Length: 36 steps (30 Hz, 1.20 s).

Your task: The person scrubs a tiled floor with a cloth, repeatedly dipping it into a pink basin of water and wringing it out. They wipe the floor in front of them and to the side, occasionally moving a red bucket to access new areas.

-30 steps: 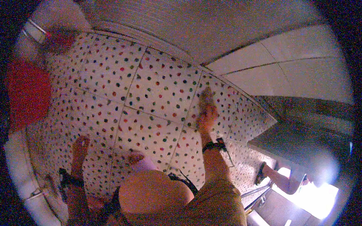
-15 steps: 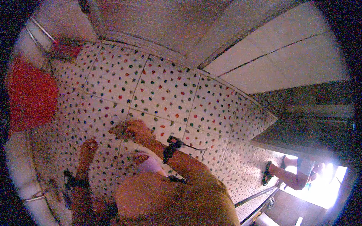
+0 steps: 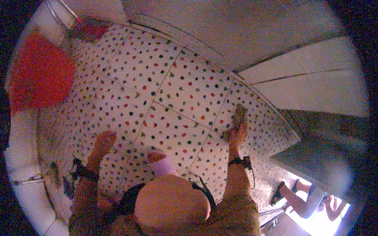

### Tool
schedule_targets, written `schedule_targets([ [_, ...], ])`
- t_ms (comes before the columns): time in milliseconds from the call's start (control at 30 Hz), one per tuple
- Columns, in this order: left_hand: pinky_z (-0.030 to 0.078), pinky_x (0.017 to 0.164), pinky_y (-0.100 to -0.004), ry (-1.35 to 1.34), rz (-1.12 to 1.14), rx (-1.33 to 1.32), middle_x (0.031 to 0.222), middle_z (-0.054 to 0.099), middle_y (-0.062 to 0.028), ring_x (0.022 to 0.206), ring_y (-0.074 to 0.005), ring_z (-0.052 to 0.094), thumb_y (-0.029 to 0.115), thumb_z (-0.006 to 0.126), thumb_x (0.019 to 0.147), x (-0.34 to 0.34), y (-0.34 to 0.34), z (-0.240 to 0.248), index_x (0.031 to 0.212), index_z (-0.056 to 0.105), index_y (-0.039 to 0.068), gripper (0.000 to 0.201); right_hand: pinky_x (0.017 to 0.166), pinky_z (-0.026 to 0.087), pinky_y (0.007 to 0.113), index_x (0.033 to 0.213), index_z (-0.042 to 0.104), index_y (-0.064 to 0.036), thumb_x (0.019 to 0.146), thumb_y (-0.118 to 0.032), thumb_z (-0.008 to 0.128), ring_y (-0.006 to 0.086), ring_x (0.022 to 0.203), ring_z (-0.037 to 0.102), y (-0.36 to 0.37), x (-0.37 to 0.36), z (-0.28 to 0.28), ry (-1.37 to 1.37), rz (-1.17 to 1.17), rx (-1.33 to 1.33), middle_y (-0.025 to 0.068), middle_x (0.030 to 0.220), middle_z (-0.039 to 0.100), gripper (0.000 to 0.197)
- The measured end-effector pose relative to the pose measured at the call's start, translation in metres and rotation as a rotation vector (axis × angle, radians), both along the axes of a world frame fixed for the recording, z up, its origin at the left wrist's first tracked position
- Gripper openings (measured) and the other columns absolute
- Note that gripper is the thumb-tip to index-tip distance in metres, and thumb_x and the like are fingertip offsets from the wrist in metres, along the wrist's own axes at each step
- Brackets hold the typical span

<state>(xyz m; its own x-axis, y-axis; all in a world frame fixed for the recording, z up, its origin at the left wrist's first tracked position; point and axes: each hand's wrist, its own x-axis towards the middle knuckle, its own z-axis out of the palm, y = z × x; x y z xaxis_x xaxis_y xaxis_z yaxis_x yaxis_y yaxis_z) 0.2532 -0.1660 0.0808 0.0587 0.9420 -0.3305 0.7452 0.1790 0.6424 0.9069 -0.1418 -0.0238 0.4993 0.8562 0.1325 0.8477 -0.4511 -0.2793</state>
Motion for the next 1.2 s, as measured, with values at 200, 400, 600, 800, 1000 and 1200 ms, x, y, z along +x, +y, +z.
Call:
schedule_targets([
  [200,0.053,0.088,-0.0413,0.042,-0.094,0.058,0.102,0.072,-0.0154,0.097,-0.0327,0.069,0.017,0.064,0.095,0.012,0.008,0.016,0.1,0.068,0.002,0.016,0.116,0.034,0.054,0.145,0.05,-0.0097,0.082,-0.018,0.076,0.0434,0.143,0.038,0.019,-0.091,-0.022,-0.171,0.49,0.402,0.0229,0.157,0.04,0.068],
  [400,0.054,0.086,-0.0409,-0.008,0.017,-0.216,0.104,0.072,-0.0136,0.095,-0.0305,0.069,0.018,0.065,0.095,0.01,0.038,0.065,0.104,0.07,0.003,0.018,0.112,0.037,0.057,0.126,0.064,-0.0122,0.072,-0.011,0.073,0.0417,0.131,0.048,0.045,-0.31,0.007,0.087,0.739,-0.067,0.0183,0.141,0.052,0.055],
  [600,0.055,0.087,-0.0367,0.022,0.098,-0.212,0.104,0.073,-0.0118,0.097,-0.0243,0.07,0.019,0.064,0.098,-0.006,0.052,0.186,0.113,0.07,0.003,0.023,0.107,0.041,0.054,0.109,0.067,-0.0134,0.073,-0.002,0.071,0.0366,0.132,0.048,0.05,-0.431,0.027,0.456,1.392,0.29,0.0118,0.14,0.055,0.038],
  [800,0.055,0.09,-0.0319,-0.179,0.231,-0.268,0.108,0.072,-0.0087,0.101,-0.0147,0.068,0.011,0.064,0.1,-0.005,0.043,0.275,0.118,0.069,0.0,0.022,0.109,0.045,0.043,0.112,0.068,-0.0106,0.076,0.015,0.06,0.0332,0.13,0.054,0.084,-0.406,0.029,1.029,1.229,-0.054,0.0108,0.143,0.056,0.045],
  [1000,0.054,0.089,-0.0299,-0.439,0.216,-0.296,0.107,0.071,-0.005,0.099,-0.0139,0.067,0.012,0.063,0.101,0.008,0.046,0.248,0.121,0.069,0.0,0.024,0.105,0.048,0.035,0.127,0.061,-0.0087,0.082,0.013,0.053,0.0256,0.127,0.058,0.16,-0.218,0.044,0.908,0.529,0.124,0.01,0.137,0.06,0.051],
  [1200,0.052,0.093,-0.0313,-0.442,0.263,-0.351,0.106,0.071,-0.0042,0.101,-0.0129,0.064,0.016,0.063,0.101,0.001,0.058,0.179,0.116,0.069,0.0,0.023,0.11,0.043,0.046,0.138,0.057,-0.0055,0.089,-0.005,0.064,0.038,0.133,0.053,0.251,-0.158,0.018,0.084,0.597,0.19,0.0195,0.147,0.055,0.049],
])
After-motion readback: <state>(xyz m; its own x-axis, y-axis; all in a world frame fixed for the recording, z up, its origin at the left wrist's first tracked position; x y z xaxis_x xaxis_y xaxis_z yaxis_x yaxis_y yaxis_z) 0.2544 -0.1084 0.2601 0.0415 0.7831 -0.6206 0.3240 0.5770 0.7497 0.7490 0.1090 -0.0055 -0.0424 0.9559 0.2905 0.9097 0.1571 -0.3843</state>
